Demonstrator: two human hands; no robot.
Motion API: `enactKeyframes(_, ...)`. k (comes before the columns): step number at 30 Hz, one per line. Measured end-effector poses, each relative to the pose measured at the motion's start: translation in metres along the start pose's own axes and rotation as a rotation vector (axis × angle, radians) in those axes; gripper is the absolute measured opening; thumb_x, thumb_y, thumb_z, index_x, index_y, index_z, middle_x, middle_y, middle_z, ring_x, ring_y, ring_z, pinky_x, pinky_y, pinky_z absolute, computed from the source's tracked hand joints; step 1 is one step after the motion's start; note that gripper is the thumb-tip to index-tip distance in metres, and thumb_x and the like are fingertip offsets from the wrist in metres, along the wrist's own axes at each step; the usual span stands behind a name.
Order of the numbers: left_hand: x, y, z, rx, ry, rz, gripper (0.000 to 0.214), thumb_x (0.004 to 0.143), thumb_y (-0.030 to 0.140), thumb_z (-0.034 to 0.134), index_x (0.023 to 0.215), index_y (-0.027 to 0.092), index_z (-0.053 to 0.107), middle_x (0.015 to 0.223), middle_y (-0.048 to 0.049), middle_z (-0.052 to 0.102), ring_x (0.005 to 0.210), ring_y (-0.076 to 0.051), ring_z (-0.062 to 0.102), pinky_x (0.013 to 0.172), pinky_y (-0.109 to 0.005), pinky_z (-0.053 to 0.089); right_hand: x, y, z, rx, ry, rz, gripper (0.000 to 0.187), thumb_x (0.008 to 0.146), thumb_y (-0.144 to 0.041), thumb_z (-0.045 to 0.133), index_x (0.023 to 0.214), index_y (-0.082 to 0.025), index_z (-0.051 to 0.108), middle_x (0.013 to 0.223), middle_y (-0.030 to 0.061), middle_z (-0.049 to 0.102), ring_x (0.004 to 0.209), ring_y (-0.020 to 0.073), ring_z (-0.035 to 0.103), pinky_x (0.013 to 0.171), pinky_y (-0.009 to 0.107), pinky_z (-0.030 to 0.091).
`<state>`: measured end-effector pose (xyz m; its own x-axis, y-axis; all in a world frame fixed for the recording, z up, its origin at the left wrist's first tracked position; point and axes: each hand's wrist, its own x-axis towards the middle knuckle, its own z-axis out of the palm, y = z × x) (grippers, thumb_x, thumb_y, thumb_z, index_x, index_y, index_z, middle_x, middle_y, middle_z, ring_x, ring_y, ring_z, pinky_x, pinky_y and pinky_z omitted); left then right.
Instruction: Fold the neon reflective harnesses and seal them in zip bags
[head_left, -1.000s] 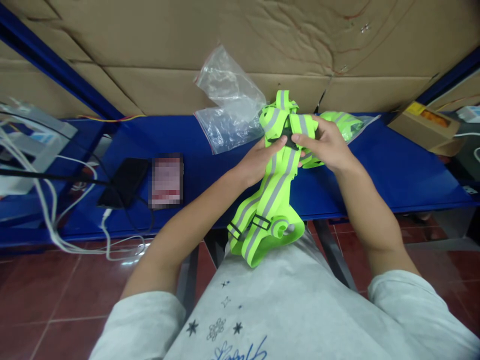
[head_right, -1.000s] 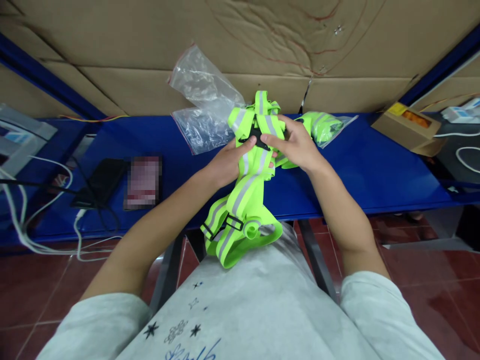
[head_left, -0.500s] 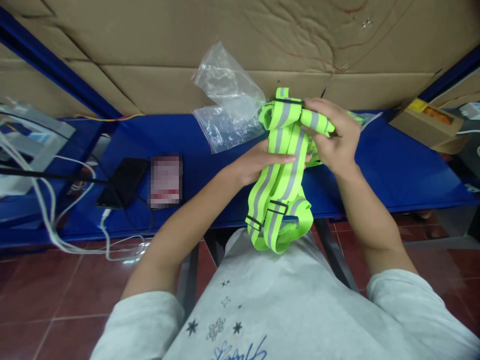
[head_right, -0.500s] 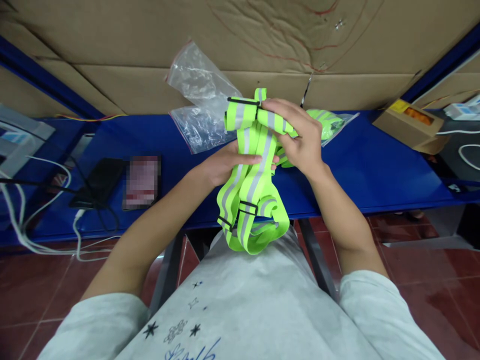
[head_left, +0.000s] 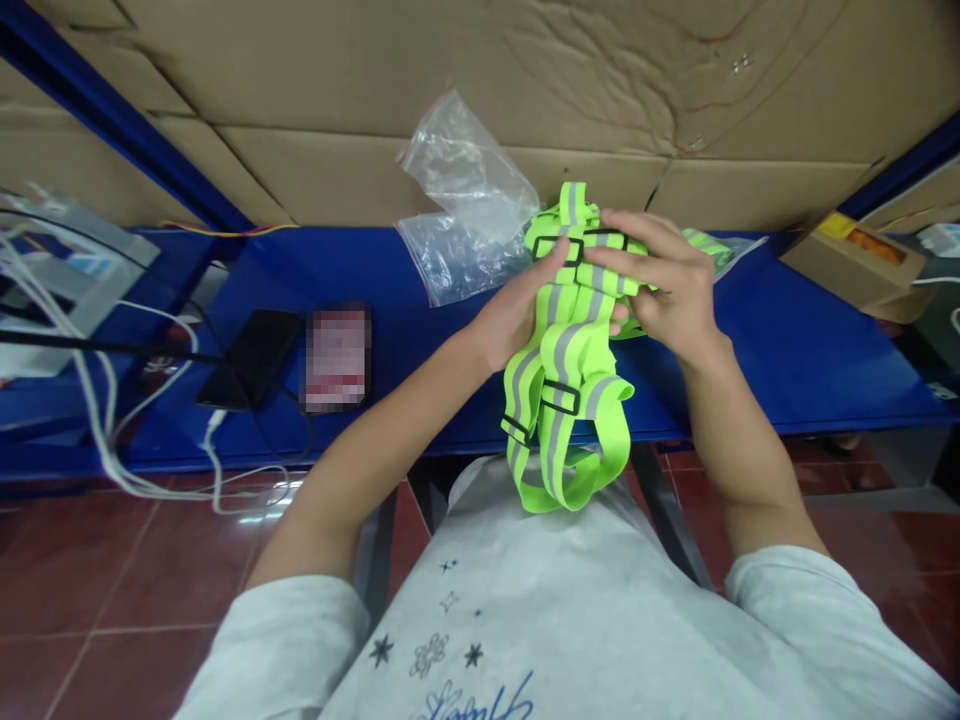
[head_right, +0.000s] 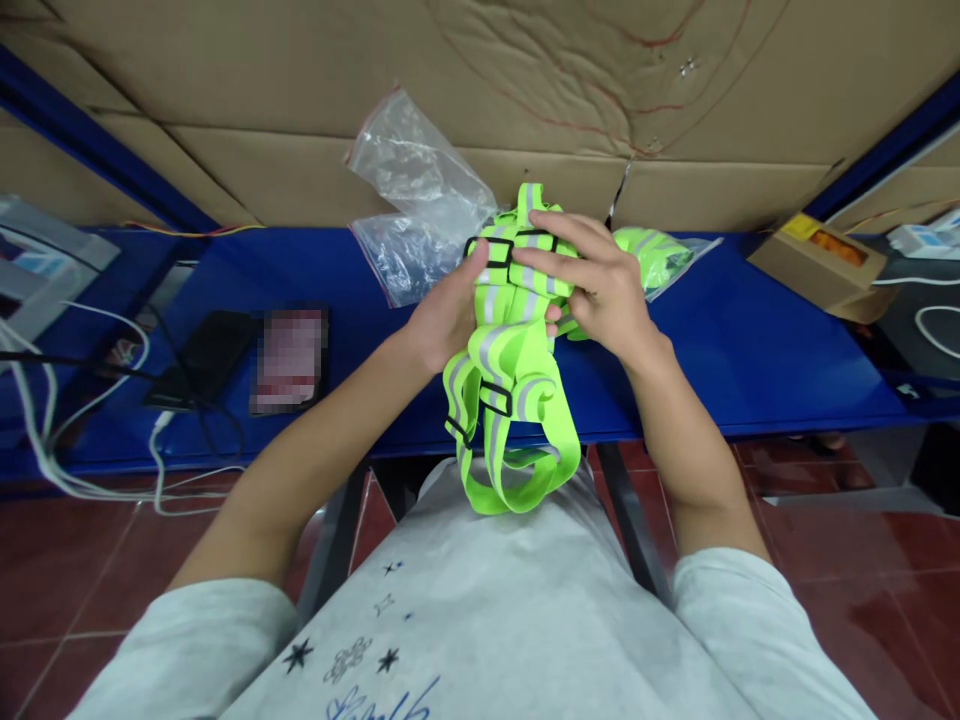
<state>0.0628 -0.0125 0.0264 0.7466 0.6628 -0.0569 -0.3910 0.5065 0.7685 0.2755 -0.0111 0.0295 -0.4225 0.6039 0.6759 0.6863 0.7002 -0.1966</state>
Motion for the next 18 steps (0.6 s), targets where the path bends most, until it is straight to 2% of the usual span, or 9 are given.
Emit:
enactKeyframes(2, 0.002, 0.002, 0.0, -0.007, 0.056, -0.017, 0.053, 0.102, 0.06, 0.05, 0.107, 0.014, 0.074, 0.09, -0.0129, 0.08, 0.078, -0.025, 0.077, 0.078, -0.036, 0.064, 0.002, -0.004, -0.001, 0.009, -0.086, 0.002, 0.046, 0.094, -0.019, 0.046, 0.127, -0.036, 0.074, 0.149, -0.0039, 0.061, 0.146, 0.0282, 0.053, 0.115, 0.061, 0.049)
enactKeyframes(4, 0.005, 0.001, -0.003, 0.023, 0.109, -0.031, 0.047, 0.102, 0.057, 0.053, 0.106, 0.015, 0.075, 0.09, -0.0118, 0.08, 0.076, -0.022, 0.077, 0.076, -0.034, 0.064, 0.004, -0.007, -0.003, 0.01, -0.165, 0.007, 0.047, 0.095, -0.02, 0.046, 0.132, -0.036, 0.072, 0.15, -0.0036, 0.059, 0.15, 0.0293, 0.048, 0.117, 0.064, 0.047)
enactKeyframes(6, 0.007, 0.001, -0.005, 0.042, 0.161, -0.023, 0.04, 0.101, 0.053, 0.059, 0.107, 0.017, 0.075, 0.092, -0.0102, 0.08, 0.08, -0.024, 0.078, 0.078, -0.035, 0.065, 0.006, -0.013, -0.007, 0.01, -0.183, 0.022, 0.047, 0.097, -0.022, 0.045, 0.135, -0.035, 0.069, 0.151, -0.002, 0.059, 0.151, 0.0306, 0.047, 0.116, 0.065, 0.047)
enactKeyframes(8, 0.006, 0.001, -0.006, 0.036, 0.212, 0.03, 0.035, 0.099, 0.051, 0.063, 0.11, 0.02, 0.075, 0.094, -0.0094, 0.08, 0.09, -0.027, 0.079, 0.082, -0.04, 0.066, 0.003, -0.028, -0.013, 0.011, -0.078, 0.054, 0.044, 0.101, -0.025, 0.044, 0.137, -0.033, 0.067, 0.15, 0.0008, 0.06, 0.147, 0.03, 0.051, 0.116, 0.061, 0.049)
enactKeyframes(10, 0.005, 0.004, -0.004, 0.014, 0.275, 0.141, 0.034, 0.097, 0.05, 0.066, 0.113, 0.021, 0.074, 0.099, -0.0101, 0.08, 0.104, -0.032, 0.077, 0.087, -0.046, 0.066, -0.006, -0.052, -0.021, 0.02, 0.143, 0.115, 0.034, 0.103, -0.027, 0.048, 0.131, -0.029, 0.068, 0.139, 0.0046, 0.067, 0.134, 0.0266, 0.062, 0.111, 0.052, 0.053)
enactKeyframes(12, 0.005, 0.007, -0.004, 0.016, 0.357, 0.274, 0.033, 0.096, 0.048, 0.068, 0.112, 0.02, 0.074, 0.103, -0.0105, 0.08, 0.117, -0.034, 0.074, 0.092, -0.049, 0.066, -0.022, -0.082, -0.025, 0.064, 0.371, 0.21, 0.015, 0.102, -0.026, 0.057, 0.106, -0.025, 0.072, 0.105, 0.0042, 0.074, 0.102, 0.0207, 0.071, 0.09, 0.039, 0.058)
enactKeyframes(13, 0.005, 0.009, -0.004, 0.026, 0.393, 0.339, 0.031, 0.097, 0.046, 0.069, 0.11, 0.019, 0.073, 0.104, -0.01, 0.079, 0.121, -0.034, 0.072, 0.094, -0.05, 0.065, -0.031, -0.096, -0.025, 0.106, 0.353, 0.274, 0.015, 0.102, -0.027, 0.058, 0.096, -0.024, 0.071, 0.091, 0.0025, 0.073, 0.085, 0.0176, 0.069, 0.076, 0.034, 0.056)
enactKeyframes(15, 0.007, 0.012, -0.007, 0.042, 0.45, 0.431, 0.026, 0.099, 0.042, 0.068, 0.106, 0.018, 0.073, 0.105, -0.0082, 0.079, 0.125, -0.033, 0.071, 0.098, -0.049, 0.064, -0.05, -0.116, -0.019, 0.153, 0.111, 0.369, 0.022, 0.101, -0.036, 0.063, 0.084, -0.022, 0.068, 0.077, 0.0004, 0.071, 0.068, 0.0147, 0.066, 0.064, 0.03, 0.051)
enactKeyframes(18, 0.01, 0.014, -0.012, 0.031, 0.503, 0.496, 0.017, 0.098, 0.033, 0.07, 0.102, 0.016, 0.072, 0.104, -0.0075, 0.078, 0.126, -0.031, 0.07, 0.099, -0.046, 0.064, -0.063, -0.126, 0.001, 0.239, -0.161, 0.524, 0.029, 0.096, -0.05, 0.071, 0.099, -0.021, 0.071, 0.084, -0.0012, 0.077, 0.064, 0.0133, 0.069, 0.059, 0.027, 0.049)
